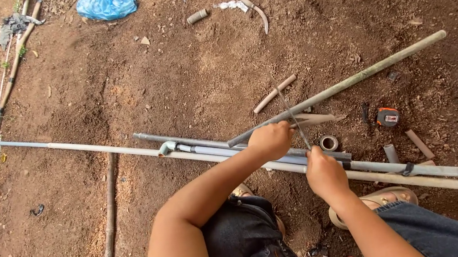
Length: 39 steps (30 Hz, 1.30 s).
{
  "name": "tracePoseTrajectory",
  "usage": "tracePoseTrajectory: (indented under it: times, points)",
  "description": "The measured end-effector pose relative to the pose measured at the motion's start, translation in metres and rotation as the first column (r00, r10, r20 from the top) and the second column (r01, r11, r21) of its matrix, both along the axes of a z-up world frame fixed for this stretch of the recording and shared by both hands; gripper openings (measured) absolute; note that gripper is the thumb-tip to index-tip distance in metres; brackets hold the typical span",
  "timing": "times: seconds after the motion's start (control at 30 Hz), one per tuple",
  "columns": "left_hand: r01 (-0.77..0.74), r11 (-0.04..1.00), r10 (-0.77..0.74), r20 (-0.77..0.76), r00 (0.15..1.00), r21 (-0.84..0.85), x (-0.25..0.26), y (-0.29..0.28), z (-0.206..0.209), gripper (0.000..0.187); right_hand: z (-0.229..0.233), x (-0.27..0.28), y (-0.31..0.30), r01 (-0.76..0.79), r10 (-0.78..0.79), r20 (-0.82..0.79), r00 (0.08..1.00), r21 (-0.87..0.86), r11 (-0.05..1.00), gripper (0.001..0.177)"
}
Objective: The person uses a hand saw to cut a small piece of PVC pipe while sitting on the ground. They then use a metal file to smooth the cut edge of the pipe piece before placing it down.
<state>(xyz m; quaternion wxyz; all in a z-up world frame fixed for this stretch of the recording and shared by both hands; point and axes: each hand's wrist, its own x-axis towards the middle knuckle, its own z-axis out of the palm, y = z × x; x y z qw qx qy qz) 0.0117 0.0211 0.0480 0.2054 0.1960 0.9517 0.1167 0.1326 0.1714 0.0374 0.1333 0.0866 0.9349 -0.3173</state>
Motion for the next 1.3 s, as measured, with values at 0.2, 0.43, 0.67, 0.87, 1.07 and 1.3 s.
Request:
tracePoseTrajectory:
  times: [0.2,0.43,0.67,0.87,1.07,1.3]
  points:
    - [-0.051,0.998,0.054,-0.091,0.994,0.045,-0.008,-0.021,0.026,0.040,-0.012,0.042,0.013,-0.012,0.015,0.069,0.998,-0.056,0.998,0.042]
    - [0.073,0.997,-0.073,-0.120,0.990,-0.009,0.002,0.003,0.022,0.037,-0.011,-0.023,0.009,-0.021,0.019,-0.058,0.998,-0.043,0.999,0.043]
    - [-0.061,0.992,0.076,0.141,0.987,-0.114,0.009,0.003,0.070,0.039,-0.032,0.020,0.012,-0.003,0.005,0.059,0.998,-0.035,0.999,0.030]
    - [0.037,0.991,-0.016,0.168,0.986,-0.127,0.014,0.023,0.067,0.030,-0.008,-0.021,0.009,0.023,-0.023,0.013,1.000,-0.003,1.000,0.030]
    - [-0.167,0.986,0.169,0.131,0.977,-0.026,-0.007,0.002,0.066,0.039,-0.014,0.016,0.004,0.053,-0.045,0.106,0.993,-0.070,0.996,0.029]
    - [0.070,0.998,-0.070,-0.002,0.998,0.004,0.015,0.017,0.041,0.027,-0.017,-0.015,0.014,0.042,-0.044,-0.055,0.998,-0.036,0.998,0.030]
